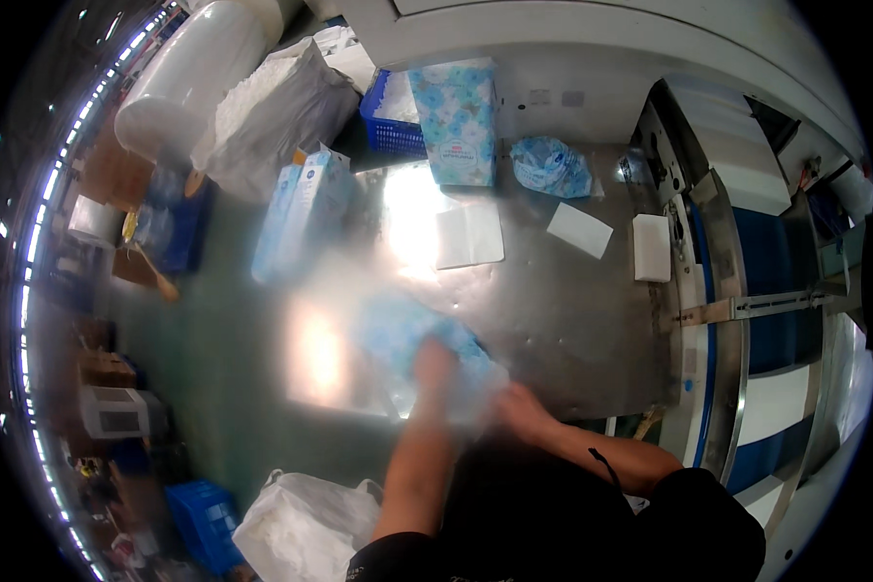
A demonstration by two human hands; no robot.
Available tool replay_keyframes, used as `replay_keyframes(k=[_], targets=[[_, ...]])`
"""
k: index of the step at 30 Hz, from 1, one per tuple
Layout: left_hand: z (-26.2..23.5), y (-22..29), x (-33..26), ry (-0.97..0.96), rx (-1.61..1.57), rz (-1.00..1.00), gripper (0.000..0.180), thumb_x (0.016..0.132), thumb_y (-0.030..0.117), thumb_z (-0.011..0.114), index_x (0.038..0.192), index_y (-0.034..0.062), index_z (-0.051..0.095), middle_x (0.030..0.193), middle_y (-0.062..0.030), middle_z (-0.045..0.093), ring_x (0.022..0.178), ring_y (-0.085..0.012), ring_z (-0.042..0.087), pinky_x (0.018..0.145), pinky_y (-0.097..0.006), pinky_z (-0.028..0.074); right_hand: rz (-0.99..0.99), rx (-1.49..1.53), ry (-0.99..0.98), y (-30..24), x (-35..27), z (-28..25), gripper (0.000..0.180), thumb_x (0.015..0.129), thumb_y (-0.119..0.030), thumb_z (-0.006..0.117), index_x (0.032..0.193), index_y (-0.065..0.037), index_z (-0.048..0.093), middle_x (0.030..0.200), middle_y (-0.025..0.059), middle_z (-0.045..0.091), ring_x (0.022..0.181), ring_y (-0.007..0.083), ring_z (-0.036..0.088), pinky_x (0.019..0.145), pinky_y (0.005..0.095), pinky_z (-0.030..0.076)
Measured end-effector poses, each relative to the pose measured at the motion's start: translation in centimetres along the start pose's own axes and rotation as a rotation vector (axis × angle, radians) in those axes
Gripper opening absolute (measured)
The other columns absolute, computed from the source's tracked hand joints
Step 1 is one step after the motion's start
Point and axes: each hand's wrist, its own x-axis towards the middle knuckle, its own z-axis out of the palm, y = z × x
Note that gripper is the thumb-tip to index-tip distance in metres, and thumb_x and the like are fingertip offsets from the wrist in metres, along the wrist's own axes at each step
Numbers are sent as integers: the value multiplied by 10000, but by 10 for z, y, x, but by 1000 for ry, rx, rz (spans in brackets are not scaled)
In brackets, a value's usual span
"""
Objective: The person places stacks of white tissue paper onto a conveyor belt in a factory setting. They then pick up blue tissue packages from a metal table, open them, and place the contents onto the belt. The person repeats this process, handling multiple packages and stacks of tissue.
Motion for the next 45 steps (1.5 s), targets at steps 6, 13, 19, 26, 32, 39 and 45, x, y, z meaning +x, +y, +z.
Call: replay_keyframes(k=[6,13,19,26,32,39,45], targets=[[-9,-4,11,10,-10,10,310,882,192,536,1100,-27,562,1029,-267,680,1005,-439,653,880,-514,506,138,146,22,-9,-32,-4,158,1006,-151,480,992,-41,593,876,44,579,835,163,595,749,324,503],[-11,3,8,11,-39,-34,276,927,169,440,1086,-9,579,1089,-270,671,1046,-438,643,901,-517,495,157,185,0,-31,-69,-12,162,1002,-137,464,1040,-25,574,959,62,589,879,192,618,829,363,528],[21,-8,9,106,-36,13,264,931,167,433,1064,-7,581,1079,-251,676,1040,-438,641,896,-524,494,155,140,35,-40,-101,-23,122,943,-65,429,963,-33,545,944,72,593,868,183,628,834,356,524],[26,-19,7,-20,-3,29,266,935,196,463,1060,-8,580,1072,-250,675,1038,-433,641,891,-535,495,125,-65,0,-50,-146,-36,120,886,-23,427,870,-32,546,802,45,599,813,152,633,802,311,510],[22,-9,-4,0,106,80,275,927,234,532,1051,-4,589,1045,-253,673,1001,-433,649,863,-529,511,-21,-276,161,-66,-190,-66,123,927,1,449,870,-27,554,798,43,599,710,150,608,706,286,511],[59,-18,-14,109,51,185,248,885,242,613,1011,35,560,997,-223,658,920,-423,655,773,-541,515,-76,-700,467,-133,-198,-149,132,885,-128,598,999,-66,625,768,49,598,625,134,571,588,300,476],[98,-44,-14,245,15,266,241,844,190,627,1027,42,577,981,-200,633,942,-413,618,804,-533,490,-361,-1055,443,-212,-117,-220,160,878,-139,604,1005,-64,667,835,87,652,689,143,604,623,316,483]])
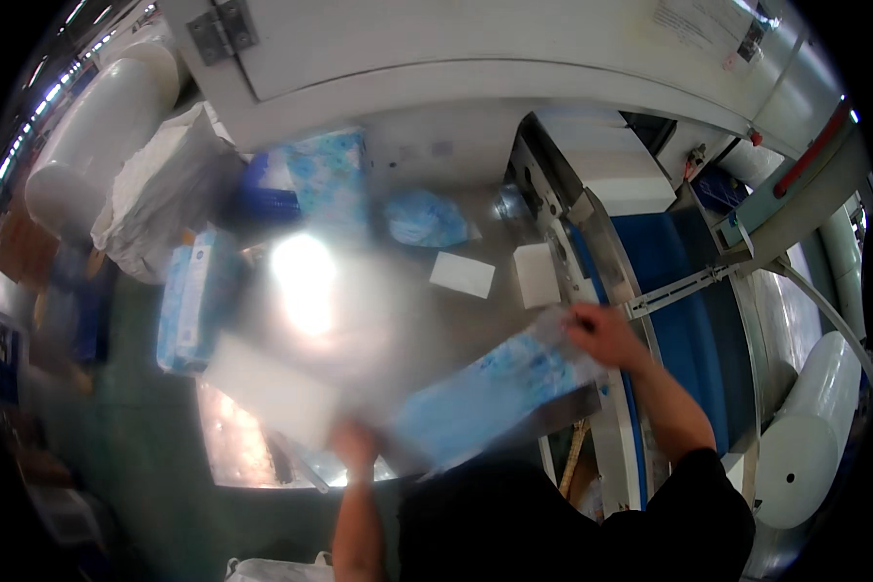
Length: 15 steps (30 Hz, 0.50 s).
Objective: The person places stacks of white tissue paper onto a conveyor belt in a factory setting. They then pick up blue tissue packages from a metal table, open them, and place the contents onto the belt. The person repeats this process, handling multiple packages and stacks of tissue.
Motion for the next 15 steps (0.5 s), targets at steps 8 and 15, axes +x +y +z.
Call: replay_keyframes(k=[8,15], targets=[[-30,2,-5,-73,-168,-41,198,833,184,610,967,40,627,951,-211,610,919,-425,593,806,-523,492,-403,-1148,653,-56,163,9,388,876,-171,629,1249,-74,581,1215,174,587,1066,335,591,941,469,462],[-84,-26,-2,-352,-413,118,232,903,176,599,1059,12,652,1005,-213,669,951,-351,647,801,-430,516,-209,286,-765,-4,67,341,353,965,-278,608,1232,-46,593,1218,134,607,1072,278,609,898,413,522]])
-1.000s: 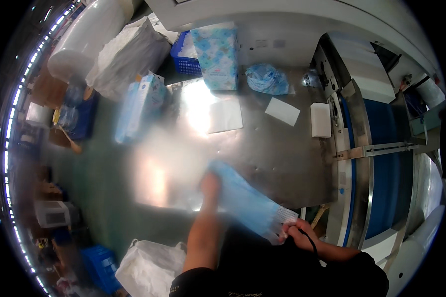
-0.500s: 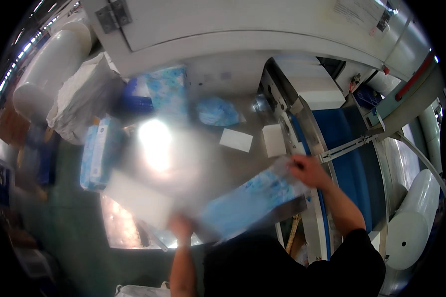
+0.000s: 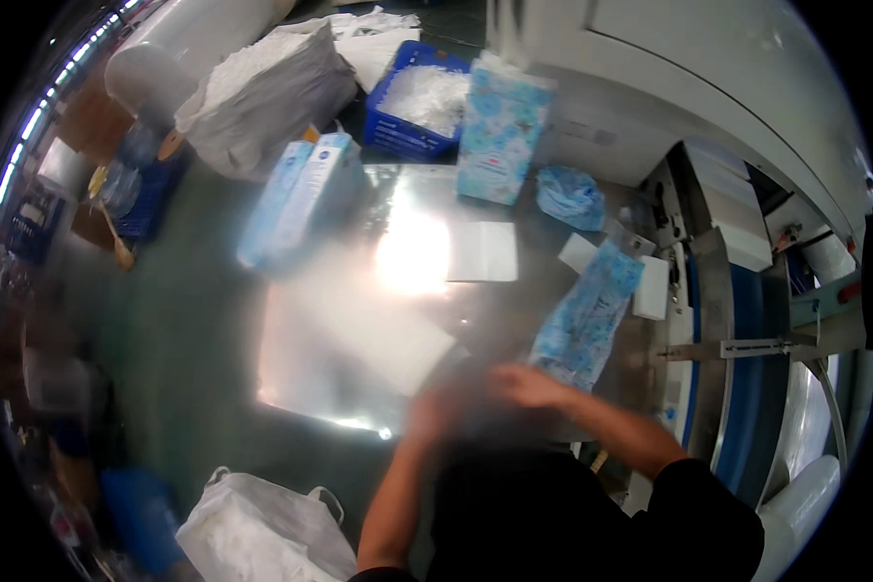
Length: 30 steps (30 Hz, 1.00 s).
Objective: The person places stacks of white tissue paper onto a conveyor belt in a factory setting. They then pick up blue tissue packages from a metal table, open them, and place the contents onto the belt. The person repeats this process, handling multiple packages and stacks of tissue.
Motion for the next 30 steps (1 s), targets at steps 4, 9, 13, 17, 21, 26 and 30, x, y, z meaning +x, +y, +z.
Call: replay_keyframes(k=[4,9,13,17,21,26,30], targets=[[-85,-69,13,449,-344,-258,300,921,226,645,1125,6,654,986,-163,690,893,-225,646,767,-336,515,467,888,145,-16,53,80,414,967,-308,618,1296,-70,536,1184,125,607,1070,275,614,882,429,547],[-180,-201,104,889,82,-180,596,878,327,704,1296,-63,534,1245,-220,574,1107,-329,572,946,-405,463,675,1017,345,0,81,104,564,960,-374,630,1387,-80,409,1228,143,554,1135,305,594,901,469,536],[-202,-282,176,651,-5,-227,709,822,425,756,1278,-82,563,1232,-232,619,1143,-326,604,964,-398,468,771,996,381,-14,99,93,686,934,-440,654,1435,-81,355,1366,170,487,1170,335,576,926,483,524],[-211,-252,213,261,-274,-320,755,764,464,804,1236,-91,606,1126,-206,693,1017,-298,674,903,-378,510,849,977,491,-44,111,82,755,915,-477,664,1468,-76,343,1421,167,471,1190,335,568,925,491,522],[-197,-309,203,15,18,-172,753,742,436,834,1259,-63,610,1078,-178,704,936,-264,684,804,-372,540,823,755,424,-80,114,64,736,914,-488,659,1464,-75,395,1360,133,546,1183,303,577,912,510,521],[-188,-215,199,-419,72,-137,817,778,478,800,1328,-49,504,1121,-212,669,973,-281,674,813,-381,541,748,681,586,-54,67,40,543,944,-397,648,1357,-56,553,1248,107,639,1121,227,609,939,385,501],[-158,-218,186,-399,-36,-149,784,790,433,808,1332,-36,492,1159,-201,657,1051,-277,648,871,-384,531,706,634,532,-44,46,20,670,903,-469,692,1413,-85,489,1283,105,620,1134,235,616,907,413,517]])
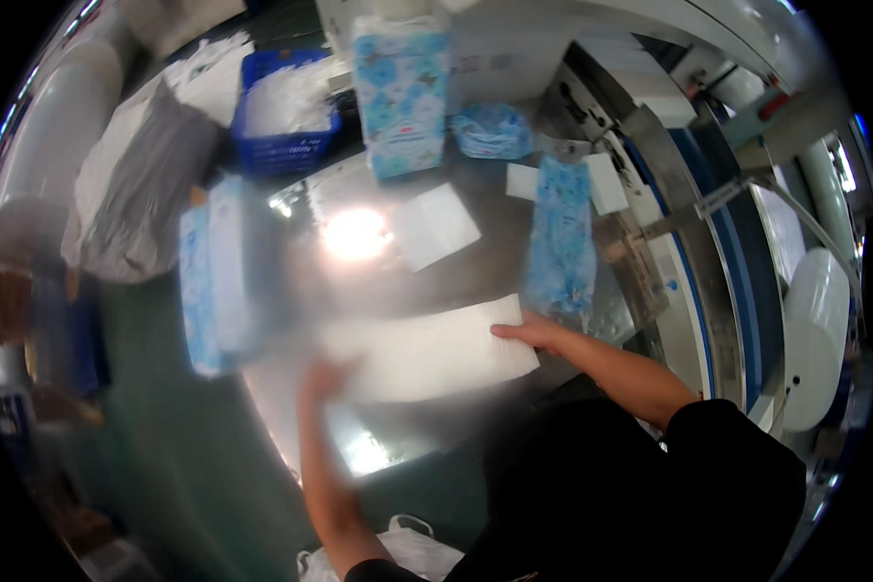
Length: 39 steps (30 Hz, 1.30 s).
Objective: The person places stacks of white tissue paper onto a conveyor belt in a factory setting. They then pick up blue tissue packages from a metal table, open them, and place the contents onto the belt. The person repeats this process, handling multiple packages and stacks of tissue.
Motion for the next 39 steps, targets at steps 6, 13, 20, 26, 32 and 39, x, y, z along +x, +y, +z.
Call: replay_keyframes(k=[6,13,20,26,32,39], targets=[[44,57,-23,12,-148,79,685,808,234,805,1355,-13,475,1178,-143,652,1068,-250,627,917,-383,510,-199,-112,55,40,6,-15,647,851,-302,759,1370,-18,496,1276,132,608,1197,250,558,1026,383,438],[148,84,-128,417,-334,284,846,715,122,851,1405,-22,381,1324,-159,520,1203,-284,520,1063,-412,394,-350,-323,387,106,-79,-60,1008,722,-293,865,1515,-59,290,1426,168,499,1335,299,467,1093,408,389],[167,89,-170,165,-389,270,852,785,226,796,1455,-13,328,1408,-149,439,1288,-260,451,1082,-406,376,-456,-289,136,165,-97,-105,1041,718,-295,873,1515,-34,257,1415,164,495,1318,280,473,1092,405,389],[136,71,-155,229,-607,-62,646,985,393,587,1448,3,360,1348,-144,518,1206,-278,546,1011,-400,464,-402,5,0,158,-88,-120,750,891,-279,732,1469,-13,335,1355,136,535,1215,237,522,1039,396,425],[134,99,-142,12,-425,-270,756,886,385,724,1431,-12,383,1313,-151,551,1185,-265,561,980,-382,483,-182,-218,-56,133,-77,-123,724,912,-369,687,1448,0,369,1326,161,568,1161,254,573,1011,361,447],[180,160,-182,55,-611,209,1063,703,212,866,1526,22,220,1369,-148,496,1244,-285,505,1054,-419,418,-539,-390,81,139,-119,-119,1213,721,-442,826,1571,-48,56,1559,258,282,1428,380,328,1151,425,310]])
